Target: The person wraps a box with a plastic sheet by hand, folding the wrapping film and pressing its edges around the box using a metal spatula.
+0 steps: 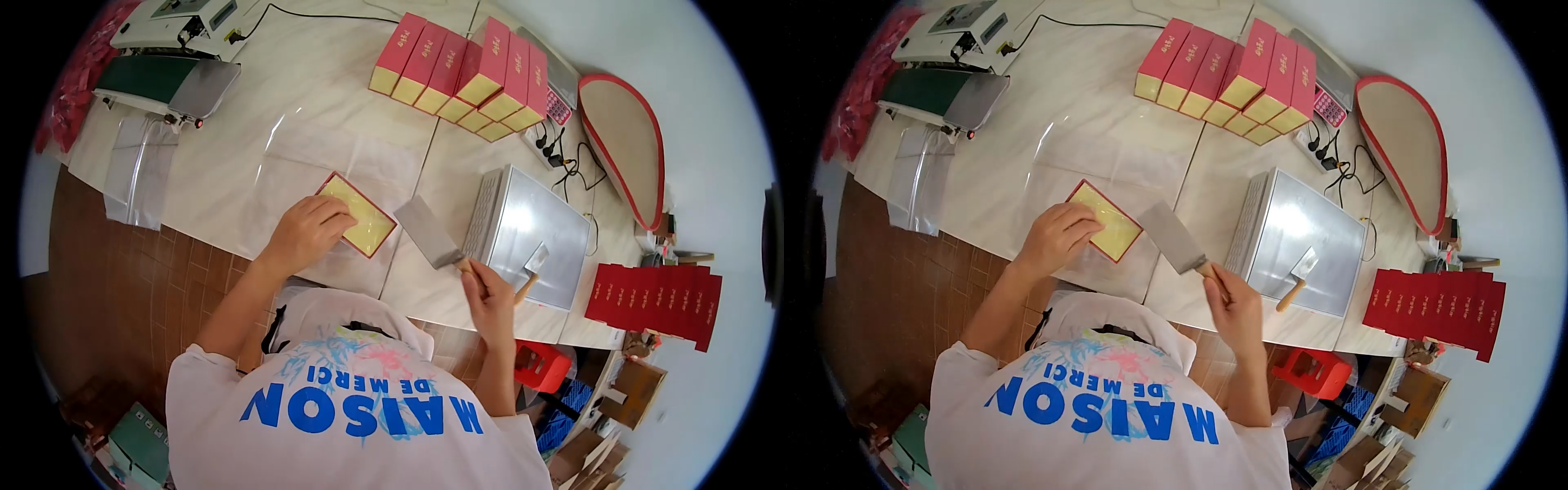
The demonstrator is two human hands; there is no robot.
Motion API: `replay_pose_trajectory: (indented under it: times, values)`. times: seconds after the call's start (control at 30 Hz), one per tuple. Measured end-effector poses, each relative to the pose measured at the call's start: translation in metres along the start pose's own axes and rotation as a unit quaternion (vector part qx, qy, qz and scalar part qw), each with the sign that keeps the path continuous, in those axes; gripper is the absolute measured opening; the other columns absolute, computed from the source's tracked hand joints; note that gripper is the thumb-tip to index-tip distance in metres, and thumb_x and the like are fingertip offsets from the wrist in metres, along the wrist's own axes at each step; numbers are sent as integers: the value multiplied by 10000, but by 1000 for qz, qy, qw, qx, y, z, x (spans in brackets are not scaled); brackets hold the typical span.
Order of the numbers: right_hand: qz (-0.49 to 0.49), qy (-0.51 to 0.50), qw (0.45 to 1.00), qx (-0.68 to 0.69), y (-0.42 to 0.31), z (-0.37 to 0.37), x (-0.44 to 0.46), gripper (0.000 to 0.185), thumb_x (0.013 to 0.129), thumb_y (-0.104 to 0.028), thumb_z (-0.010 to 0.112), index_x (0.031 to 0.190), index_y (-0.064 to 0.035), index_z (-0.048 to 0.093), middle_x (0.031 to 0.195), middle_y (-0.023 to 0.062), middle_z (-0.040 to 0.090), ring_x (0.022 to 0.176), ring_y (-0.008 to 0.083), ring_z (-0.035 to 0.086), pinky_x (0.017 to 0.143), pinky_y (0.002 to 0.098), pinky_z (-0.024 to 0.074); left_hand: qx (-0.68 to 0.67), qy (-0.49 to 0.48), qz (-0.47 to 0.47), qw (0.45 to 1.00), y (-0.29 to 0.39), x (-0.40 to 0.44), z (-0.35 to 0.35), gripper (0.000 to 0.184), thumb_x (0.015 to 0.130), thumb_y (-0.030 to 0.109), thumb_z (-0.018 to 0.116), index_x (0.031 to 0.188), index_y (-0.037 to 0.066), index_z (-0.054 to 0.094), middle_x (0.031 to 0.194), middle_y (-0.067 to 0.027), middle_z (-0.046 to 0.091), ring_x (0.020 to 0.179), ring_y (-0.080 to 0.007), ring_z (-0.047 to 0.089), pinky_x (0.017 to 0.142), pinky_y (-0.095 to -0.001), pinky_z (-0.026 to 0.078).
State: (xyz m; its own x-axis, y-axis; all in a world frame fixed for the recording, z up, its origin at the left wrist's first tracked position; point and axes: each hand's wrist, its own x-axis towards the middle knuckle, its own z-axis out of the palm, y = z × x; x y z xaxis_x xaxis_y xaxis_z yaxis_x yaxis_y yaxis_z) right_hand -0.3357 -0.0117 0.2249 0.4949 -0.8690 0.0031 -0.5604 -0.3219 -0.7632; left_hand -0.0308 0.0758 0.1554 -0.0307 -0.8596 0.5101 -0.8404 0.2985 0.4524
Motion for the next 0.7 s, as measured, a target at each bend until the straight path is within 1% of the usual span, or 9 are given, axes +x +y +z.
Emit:
replay_pose_trajectory:
  times: [0.23, 0.33, 0.4, 0.43, 0.5, 0.53, 0.6, 0.63, 0.7]
  values:
    - [-111, -4, 992, -68, -7, 45, 17, 235, 904, -101, 670, 1124, -22, 660, 707, 93, 586, 521, 213, 533, 492, 328, 429, -7, -21, -22, 1000, -5, -12, -12, 167, 807, 7, 619, 943, 74, 690, 986, -78, 667, 932, -287, 641, 807, -388, 524]
    - [-136, -11, 987, -87, -11, 56, 16, 238, 889, -92, 675, 1119, -32, 665, 703, 82, 589, 508, 220, 552, 472, 338, 429, -17, -2, -84, 996, -7, -20, -17, 266, 799, -68, 576, 1018, 50, 672, 983, -97, 672, 914, -297, 651, 815, -396, 524]
    - [-149, -9, 984, -98, -17, 60, 16, 254, 880, -85, 681, 1129, -32, 663, 696, 79, 586, 507, 220, 558, 466, 338, 431, -148, 36, -144, 978, -10, -22, -21, 410, 775, -131, 541, 1135, 39, 636, 1036, -111, 661, 872, -303, 660, 818, -404, 526]
    - [-147, -10, 984, -100, -19, 62, 16, 254, 880, -85, 681, 1129, -32, 663, 696, 79, 586, 507, 220, 558, 466, 338, 431, -151, 36, -145, 977, -11, -22, -23, 410, 775, -131, 541, 1135, 39, 636, 1036, -111, 661, 872, -303, 660, 818, -404, 526]
    - [-167, -11, 980, -109, -22, 65, 17, 266, 869, -76, 687, 1131, -34, 664, 702, 80, 593, 505, 227, 567, 461, 339, 437, -137, 10, -136, 981, -15, -22, -26, 511, 752, -154, 533, 1215, 48, 604, 1163, -113, 624, 980, -290, 642, 854, -390, 518]
    - [-166, -12, 980, -112, -23, 67, 16, 266, 869, -76, 687, 1131, -34, 664, 702, 80, 593, 505, 227, 567, 461, 339, 437, -139, 11, -137, 981, -18, -23, -25, 511, 752, -154, 533, 1215, 48, 604, 1163, -113, 624, 980, -290, 642, 854, -390, 518]
    - [-172, -22, 978, -116, -26, 70, 15, 276, 861, -75, 691, 1133, -35, 664, 704, 82, 596, 507, 236, 572, 463, 345, 444, -75, -29, -98, 992, -25, -23, -22, 550, 737, -108, 580, 1253, 80, 601, 1311, -113, 544, 1177, -298, 546, 976, -396, 459]
    - [-172, -23, 978, -119, -28, 71, 15, 276, 861, -75, 691, 1133, -35, 664, 704, 82, 596, 507, 236, 572, 463, 345, 444, -78, -27, -98, 992, -25, -21, -23, 550, 737, -108, 580, 1253, 80, 601, 1311, -113, 544, 1177, -298, 546, 976, -396, 459]
    - [-176, -38, 976, -119, -32, 71, 15, 278, 860, -86, 693, 1132, -35, 666, 704, 82, 596, 508, 237, 572, 463, 344, 446, -75, -87, -112, 987, -21, -13, -27, 538, 723, -5, 690, 1243, 120, 630, 1392, -103, 488, 1326, -318, 397, 1093, -426, 349]
